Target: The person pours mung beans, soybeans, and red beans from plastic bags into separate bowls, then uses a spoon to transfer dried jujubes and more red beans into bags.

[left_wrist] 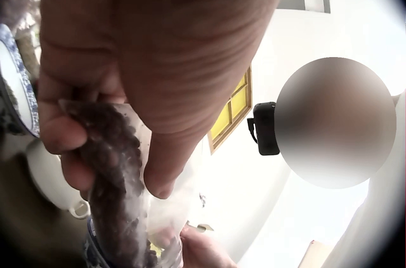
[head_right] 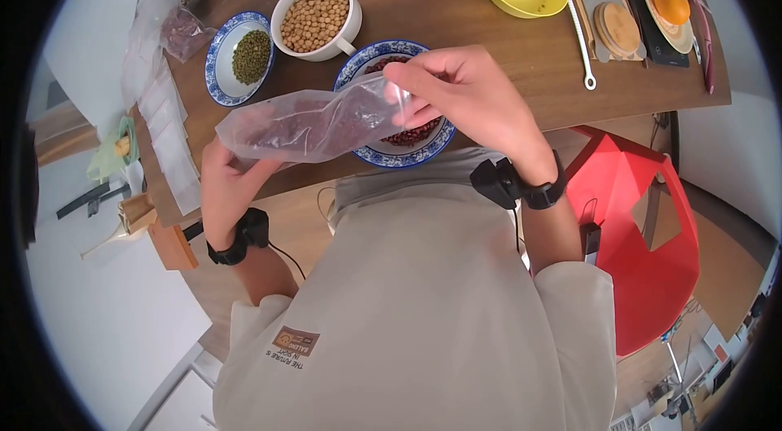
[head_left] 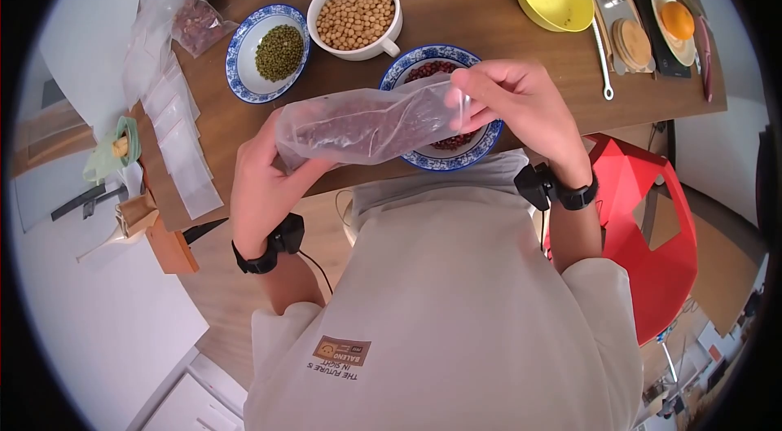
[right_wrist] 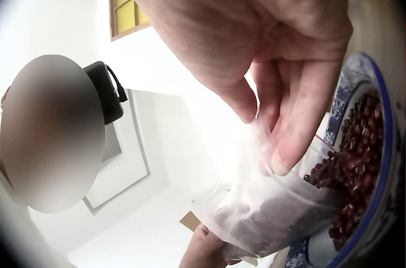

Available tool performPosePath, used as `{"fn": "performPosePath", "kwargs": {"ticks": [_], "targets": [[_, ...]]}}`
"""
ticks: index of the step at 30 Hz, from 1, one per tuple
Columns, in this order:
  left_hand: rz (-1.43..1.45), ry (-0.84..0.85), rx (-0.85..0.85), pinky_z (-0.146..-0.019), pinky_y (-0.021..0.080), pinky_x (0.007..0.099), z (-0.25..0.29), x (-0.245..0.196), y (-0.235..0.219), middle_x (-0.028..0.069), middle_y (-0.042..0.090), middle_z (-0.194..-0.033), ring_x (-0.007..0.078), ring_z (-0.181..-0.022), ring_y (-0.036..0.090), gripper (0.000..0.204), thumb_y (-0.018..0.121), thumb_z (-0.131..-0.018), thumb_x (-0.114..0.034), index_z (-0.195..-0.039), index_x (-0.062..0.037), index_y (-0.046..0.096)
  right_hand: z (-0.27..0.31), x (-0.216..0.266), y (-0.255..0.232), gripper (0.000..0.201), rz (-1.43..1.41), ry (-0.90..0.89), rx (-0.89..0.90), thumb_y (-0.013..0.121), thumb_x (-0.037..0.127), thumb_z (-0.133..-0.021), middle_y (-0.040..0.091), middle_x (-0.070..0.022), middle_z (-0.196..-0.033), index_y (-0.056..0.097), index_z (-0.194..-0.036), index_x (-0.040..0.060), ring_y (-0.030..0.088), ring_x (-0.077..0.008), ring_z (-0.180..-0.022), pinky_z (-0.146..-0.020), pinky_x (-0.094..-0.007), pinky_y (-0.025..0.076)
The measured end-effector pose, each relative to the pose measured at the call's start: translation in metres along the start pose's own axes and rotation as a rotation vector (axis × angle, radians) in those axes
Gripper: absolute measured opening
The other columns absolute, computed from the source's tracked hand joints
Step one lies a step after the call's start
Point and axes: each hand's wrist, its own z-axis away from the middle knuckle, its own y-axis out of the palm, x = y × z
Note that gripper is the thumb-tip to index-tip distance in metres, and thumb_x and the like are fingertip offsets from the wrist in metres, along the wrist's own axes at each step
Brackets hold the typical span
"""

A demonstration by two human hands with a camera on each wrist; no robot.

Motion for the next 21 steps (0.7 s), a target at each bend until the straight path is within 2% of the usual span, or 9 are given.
{"fn": "performPosePath", "kwargs": {"ticks": [3,7,9,13,21], "targets": [[0.064,-0.095,-0.046,-0.081,0.057,0.0302,0.009,-0.003,-0.005,0.0095,0.076,-0.105,0.0155,-0.091,0.072,0.045,0.084,-0.082,-0.005,-0.122,-0.0011,0.067,-0.007,0.0,0.003,0.033,-0.009,-0.02,0.087,0.067,0.029,-0.102,0.073,-0.0055,-0.087,0.076,-0.097,-0.0026,0.075,-0.0155,-0.08,-0.072,-0.0266,0.063],[0.023,-0.115,-0.055,-0.08,0.057,0.0303,0.016,0.003,-0.016,0.0085,0.076,-0.104,0.0152,-0.091,0.072,0.044,0.083,-0.083,-0.004,-0.123,-0.0003,0.066,-0.016,0.001,0.007,0.034,-0.041,-0.034,0.109,0.066,0.029,-0.102,0.073,-0.0054,-0.089,0.075,-0.098,-0.003,0.075,-0.0152,-0.08,-0.074,-0.0269,0.063],[0.089,-0.156,-0.069,-0.081,0.057,0.03,0.014,0.001,-0.018,0.0074,0.076,-0.105,0.0143,-0.092,0.071,0.042,0.082,-0.084,-0.004,-0.123,0.0008,0.066,-0.02,0.001,0.006,0.034,-0.062,-0.053,0.12,0.066,0.029,-0.102,0.074,-0.0065,-0.09,0.075,-0.098,-0.0032,0.075,-0.015,-0.08,-0.075,-0.0271,0.064],[0.107,-0.104,-0.083,-0.083,0.056,0.0294,0.001,-0.004,-0.011,0.0071,0.076,-0.106,0.0135,-0.093,0.07,0.04,0.081,-0.086,-0.005,-0.123,0.0015,0.066,-0.02,0.003,0.001,0.035,-0.045,-0.051,0.09,0.066,0.03,-0.102,0.074,-0.0074,-0.09,0.075,-0.097,-0.0034,0.075,-0.0156,-0.08,-0.074,-0.0271,0.064],[0.051,-0.058,0.017,-0.081,0.055,0.0291,-0.014,-0.011,-0.003,0.0076,0.076,-0.105,0.0126,-0.092,0.07,0.04,0.081,-0.087,-0.009,-0.123,-0.0004,0.066,-0.002,0.0,-0.012,0.035,-0.031,-0.021,0.009,0.066,0.03,-0.102,0.074,-0.0083,-0.088,0.075,-0.096,-0.0033,0.076,-0.0171,-0.08,-0.074,-0.0273,0.064]]}}
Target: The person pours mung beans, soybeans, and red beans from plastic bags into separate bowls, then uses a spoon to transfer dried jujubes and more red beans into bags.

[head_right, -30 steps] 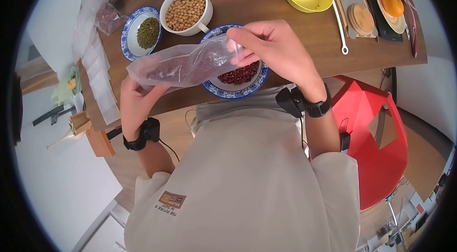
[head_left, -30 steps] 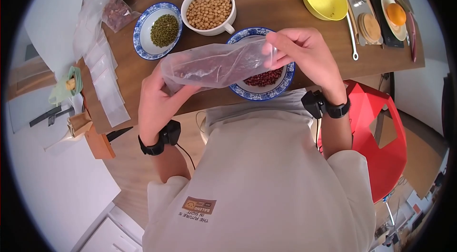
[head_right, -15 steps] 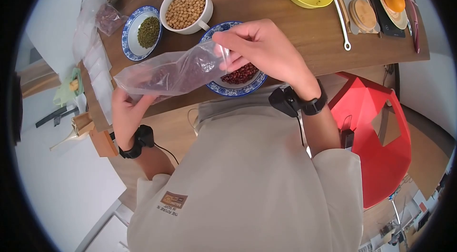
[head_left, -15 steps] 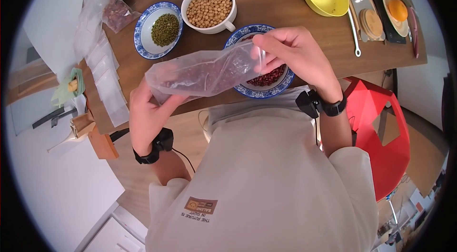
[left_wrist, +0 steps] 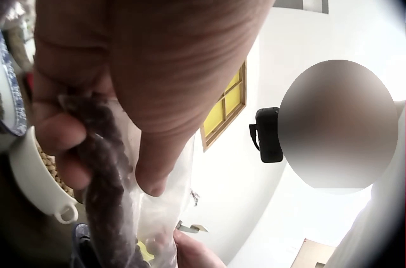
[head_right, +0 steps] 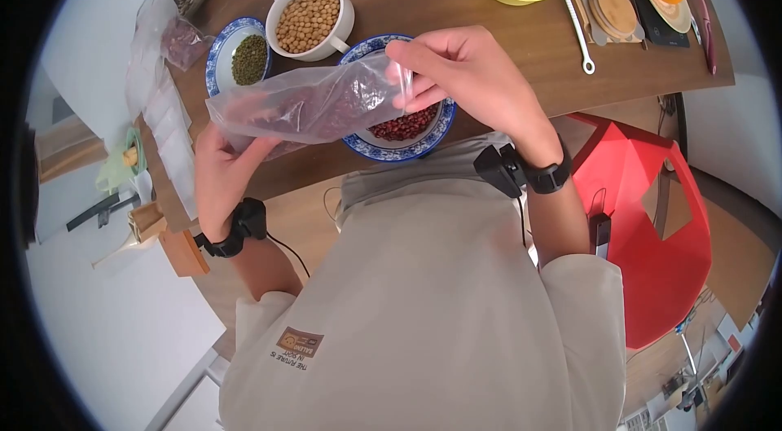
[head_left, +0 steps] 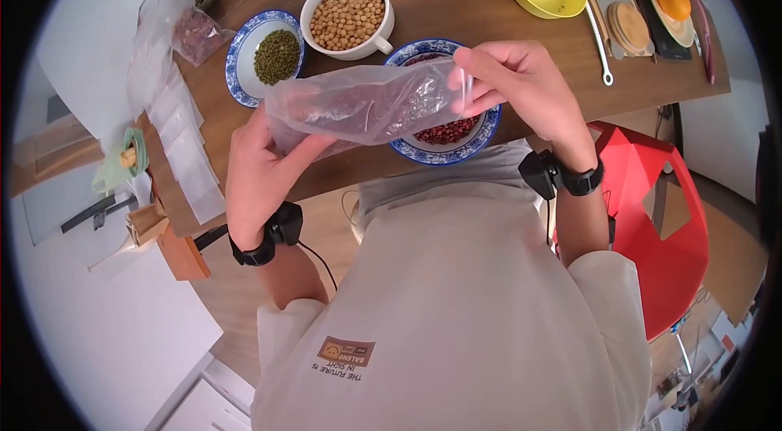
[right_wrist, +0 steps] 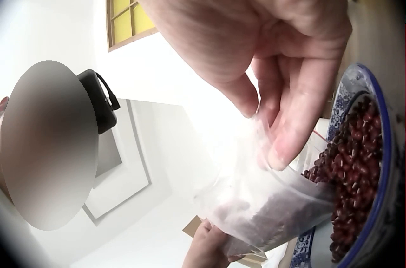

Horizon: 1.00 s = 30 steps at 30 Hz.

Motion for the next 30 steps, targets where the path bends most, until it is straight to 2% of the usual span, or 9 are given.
{"fn": "performPosePath", "kwargs": {"ticks": [7,13,21,27,30], "targets": [[-0.08,0.016,0.011,-0.083,0.056,0.0299,0.013,0.0,-0.01,0.0087,0.076,-0.106,0.0139,-0.092,0.071,0.042,0.08,-0.086,-0.006,-0.124,-0.0001,0.065,0.001,-0.003,0.013,0.035,-0.044,0.016,0.048,0.066,0.03,-0.102,0.074,-0.0076,-0.088,0.075,-0.096,-0.0032,0.075,-0.0156,-0.079,-0.075,-0.0276,0.064],[0.034,-0.044,-0.066,-0.084,0.055,0.0282,0.017,-0.003,-0.018,0.0069,0.075,-0.102,0.0111,-0.09,0.069,0.039,0.077,-0.089,-0.002,-0.126,0.0003,0.064,-0.015,-0.004,0.016,0.035,-0.058,-0.016,0.107,0.065,0.03,-0.102,0.074,-0.0076,-0.087,0.075,-0.097,-0.0025,0.075,-0.0149,-0.079,-0.075,-0.0273,0.064],[0.013,-0.017,-0.039,-0.079,0.053,0.0246,-0.007,-0.008,-0.009,0.0053,0.076,-0.098,0.0084,-0.087,0.067,0.037,0.077,-0.09,-0.005,-0.124,-0.0008,0.065,-0.012,-0.005,0.002,0.037,-0.063,-0.035,-0.018,0.066,0.032,-0.102,0.073,-0.009,-0.086,0.074,-0.096,-0.004,0.075,-0.0173,-0.078,-0.073,-0.0287,0.064],[-0.018,0.058,0.01,-0.079,0.054,0.0274,-0.017,-0.01,0.0,0.0056,0.076,-0.099,0.0105,-0.087,0.069,0.035,0.079,-0.089,-0.011,-0.12,-0.0034,0.067,0.001,-0.007,-0.007,0.037,-0.062,-0.028,-0.018,0.065,0.031,-0.103,0.073,-0.0095,-0.087,0.074,-0.095,-0.004,0.075,-0.0181,-0.078,-0.073,-0.0298,0.064],[-0.044,0.019,0.022,-0.079,0.054,0.0282,-0.012,-0.009,-0.001,0.0052,0.076,-0.1,0.0113,-0.087,0.069,0.035,0.08,-0.089,-0.012,-0.12,-0.0046,0.068,0.004,-0.008,-0.004,0.037,-0.056,-0.011,0.0,0.065,0.031,-0.103,0.073,-0.0095,-0.087,0.074,-0.095,-0.0034,0.075,-0.0179,-0.078,-0.073,-0.0295,0.064]]}}
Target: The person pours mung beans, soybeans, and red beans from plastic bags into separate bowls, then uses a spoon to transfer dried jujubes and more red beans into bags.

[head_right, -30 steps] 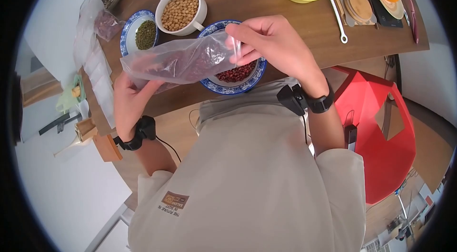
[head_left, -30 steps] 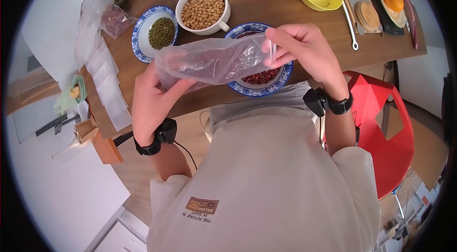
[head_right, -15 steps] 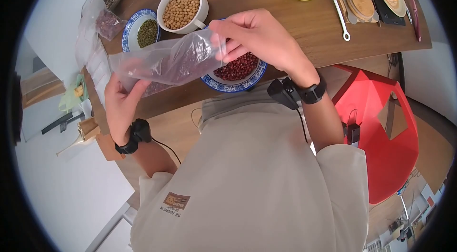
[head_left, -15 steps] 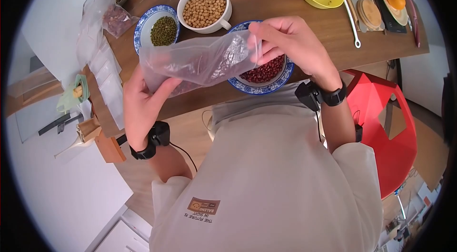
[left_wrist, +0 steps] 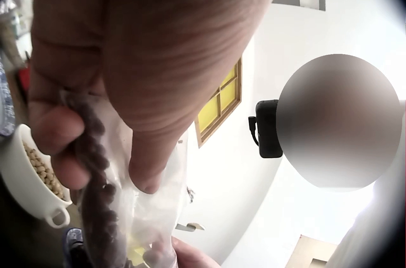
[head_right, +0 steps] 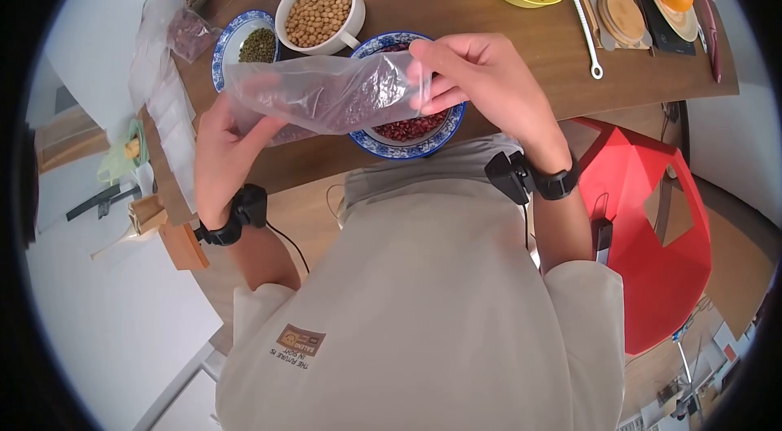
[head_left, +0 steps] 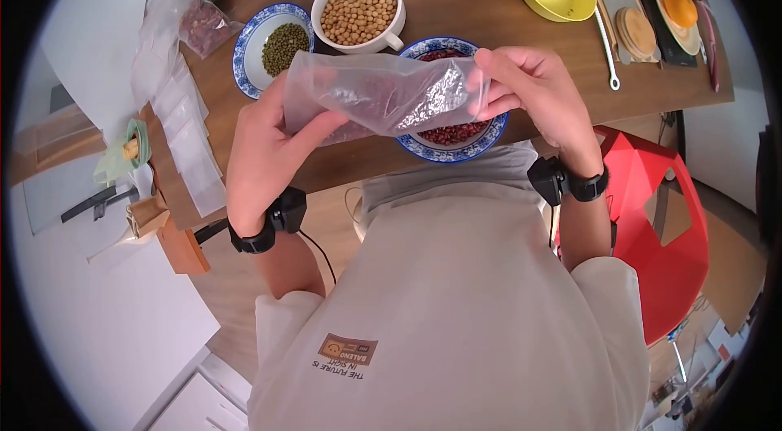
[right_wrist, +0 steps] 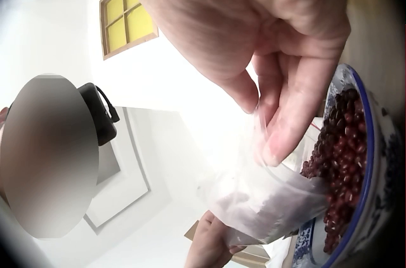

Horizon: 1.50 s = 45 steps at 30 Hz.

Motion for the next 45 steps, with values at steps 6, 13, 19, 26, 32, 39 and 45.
{"fn": "performPosePath", "kwargs": {"ticks": [6,13,19,26,32,39,45], "targets": [[0.029,-0.043,-0.046,-0.078,0.053,0.0262,0.018,-0.003,-0.013,0.0062,0.076,-0.1,0.0088,-0.086,0.067,0.035,0.078,-0.089,-0.007,-0.121,-0.0018,0.066,-0.005,0.0,0.021,0.038,0.006,0.05,0.039,0.064,0.033,-0.103,0.073,-0.0087,-0.088,0.074,-0.095,-0.0028,0.074,-0.0171,-0.077,-0.072,-0.0284,0.063],[-0.009,-0.019,-0.126,-0.074,0.05,0.0223,0.014,-0.003,-0.019,0.0048,0.075,-0.095,0.0055,-0.083,0.064,0.034,0.077,-0.09,-0.006,-0.122,-0.0006,0.066,-0.019,0.002,0.021,0.038,-0.012,-0.014,0.062,0.065,0.033,-0.103,0.073,-0.0083,-0.089,0.073,-0.094,-0.0031,0.074,-0.0163,-0.078,-0.072,-0.0281,0.063],[0.021,0.004,-0.1,-0.071,0.05,0.0231,-0.005,-0.005,-0.005,0.0042,0.076,-0.094,0.0058,-0.078,0.062,0.035,0.078,-0.09,-0.009,-0.122,-0.0013,0.066,-0.008,0.004,0.007,0.036,0.015,-0.01,-0.006,0.063,0.029,-0.104,0.072,-0.0086,-0.085,0.072,-0.092,-0.0033,0.073,-0.0164,-0.077,-0.072,-0.0278,0.063],[-0.014,0.02,-0.039,-0.069,0.05,0.0242,-0.006,-0.008,-0.002,0.0053,0.076,-0.092,0.0068,-0.075,0.062,0.035,0.08,-0.088,-0.011,-0.119,-0.0023,0.066,0.003,-0.002,0.002,0.036,0.019,0.003,-0.045,0.062,0.03,-0.104,0.072,-0.0084,-0.084,0.072,-0.092,-0.0029,0.074,-0.0169,-0.076,-0.071,-0.028,0.063],[-0.038,-0.012,-0.098,-0.067,0.048,0.0222,0.007,-0.01,-0.014,0.0032,0.075,-0.092,0.0052,-0.075,0.06,0.034,0.079,-0.088,-0.007,-0.12,-0.0023,0.067,-0.005,-0.005,0.02,0.038,-0.021,0.017,-0.006,0.064,0.032,-0.104,0.072,-0.0084,-0.085,0.073,-0.093,-0.0035,0.074,-0.0167,-0.077,-0.071,-0.0278,0.063],[0.043,-0.009,-0.14,-0.069,0.048,0.021,0.009,-0.008,-0.015,0.0023,0.074,-0.092,0.005,-0.075,0.059,0.034,0.078,-0.089,-0.004,-0.121,-0.0019,0.066,-0.007,-0.002,0.023,0.038,-0.012,0.03,-0.002,0.064,0.032,-0.103,0.072,-0.008,-0.085,0.072,-0.093,-0.0034,0.074,-0.0165,-0.077,-0.07,-0.0272,0.063],[0.013,0.027,-0.085,-0.069,0.049,0.0229,-0.004,-0.017,-0.002,0.0034,0.074,-0.088,0.0067,-0.073,0.06,0.033,0.078,-0.089,-0.009,-0.119,-0.0018,0.066,0.004,-0.001,0.005,0.038,0.015,0.003,-0.054,0.062,0.031,-0.104,0.071,-0.0078,-0.085,0.071,-0.091,-0.003,0.074,-0.0165,-0.076,-0.069,-0.0271,0.062]]}}
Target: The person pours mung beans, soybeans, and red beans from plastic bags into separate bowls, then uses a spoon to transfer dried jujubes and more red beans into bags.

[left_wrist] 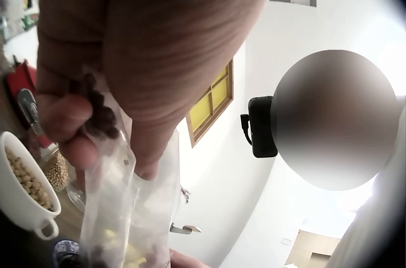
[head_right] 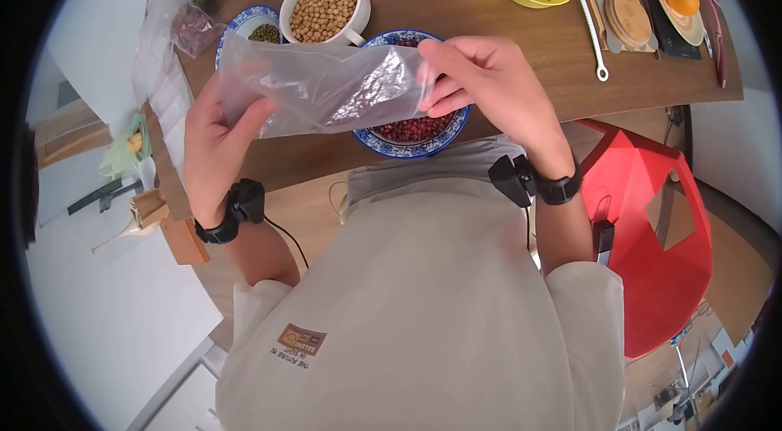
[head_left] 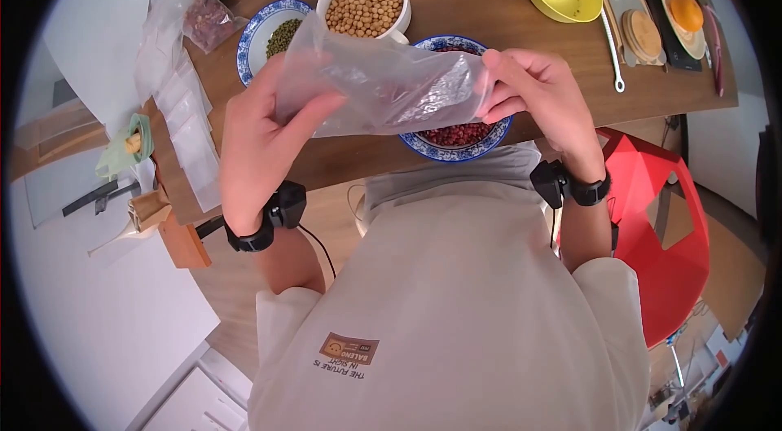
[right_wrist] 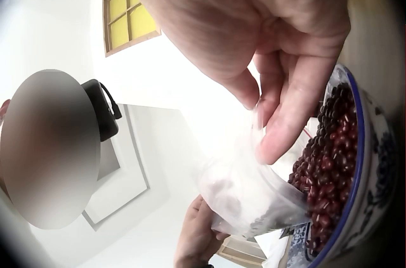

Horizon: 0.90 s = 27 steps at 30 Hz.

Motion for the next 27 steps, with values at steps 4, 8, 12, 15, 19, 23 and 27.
{"fn": "performPosePath", "kwargs": {"ticks": [4,8,12,15,19,23,27], "targets": [[-0.034,0.015,0.012,-0.067,0.049,0.0231,-0.005,-0.002,0.004,0.0033,0.074,-0.087,0.0075,-0.072,0.06,0.032,0.079,-0.088,-0.011,-0.117,-0.0029,0.067,0.006,0.001,-0.003,0.038,0.011,-0.005,-0.038,0.062,0.031,-0.105,0.07,-0.0078,-0.085,0.071,-0.09,-0.0032,0.073,-0.0164,-0.076,-0.069,-0.0273,0.062],[-0.052,0.022,0.012,-0.066,0.048,0.0229,-0.004,-0.004,0.001,0.0038,0.074,-0.087,0.0076,-0.07,0.06,0.032,0.081,-0.087,-0.012,-0.115,-0.0032,0.068,0.005,0.0,-0.002,0.039,0.006,0.004,-0.048,0.062,0.032,-0.104,0.07,-0.008,-0.086,0.071,-0.09,-0.0032,0.074,-0.0168,-0.076,-0.069,-0.0277,0.062],[-0.066,0.007,-0.039,-0.066,0.048,0.0219,0.004,-0.006,-0.007,0.0029,0.074,-0.088,0.0061,-0.073,0.06,0.033,0.081,-0.088,-0.01,-0.117,-0.0016,0.067,-0.001,-0.001,0.006,0.038,-0.022,0.011,0.004,0.063,0.031,-0.104,0.07,-0.0081,-0.087,0.071,-0.091,-0.0033,0.074,-0.0177,-0.077,-0.068,-0.0281,0.063],[0.024,0.0,-0.099,-0.066,0.047,0.0208,0.01,-0.006,-0.013,0.0023,0.074,-0.091,0.0051,-0.075,0.06,0.034,0.08,-0.088,-0.007,-0.119,-0.0005,0.066,-0.005,0.003,0.017,0.037,-0.014,0.031,-0.005,0.062,0.03,-0.104,0.07,-0.008,-0.087,0.071,-0.092,-0.0029,0.074,-0.0183,-0.079,-0.067,-0.0285,0.063],[0.011,-0.014,-0.087,-0.067,0.047,0.0205,0.01,-0.006,-0.014,0.002,0.074,-0.092,0.0049,-0.077,0.06,0.035,0.079,-0.089,-0.005,-0.12,-0.0002,0.065,-0.004,0.001,0.012,0.036,-0.018,0.008,0.023,0.063,0.031,-0.104,0.071,-0.0082,-0.089,0.071,-0.092,-0.0026,0.075,-0.0189,-0.08,-0.067,-0.029,0.063],[-0.026,0.049,-0.062,-0.067,0.048,0.0215,0.004,-0.004,-0.004,0.0033,0.075,-0.091,0.0054,-0.075,0.06,0.034,0.08,-0.088,-0.008,-0.118,-0.0004,0.066,0.003,0.0,0.001,0.038,0.002,0.013,-0.009,0.063,0.032,-0.104,0.07,-0.0083,-0.089,0.071,-0.093,-0.0027,0.075,-0.0187,-0.08,-0.066,-0.0291,0.063],[-0.028,0.111,-0.001,-0.065,0.049,0.0234,-0.003,-0.003,0.005,0.0057,0.075,-0.089,0.0091,-0.069,0.06,0.033,0.081,-0.087,-0.012,-0.115,-0.0018,0.067,0.01,0.003,-0.004,0.039,0.031,0.013,-0.079,0.062,0.034,-0.104,0.07,-0.008,-0.088,0.071,-0.093,-0.0027,0.074,-0.0182,-0.079,-0.065,-0.0285,0.062]]}}
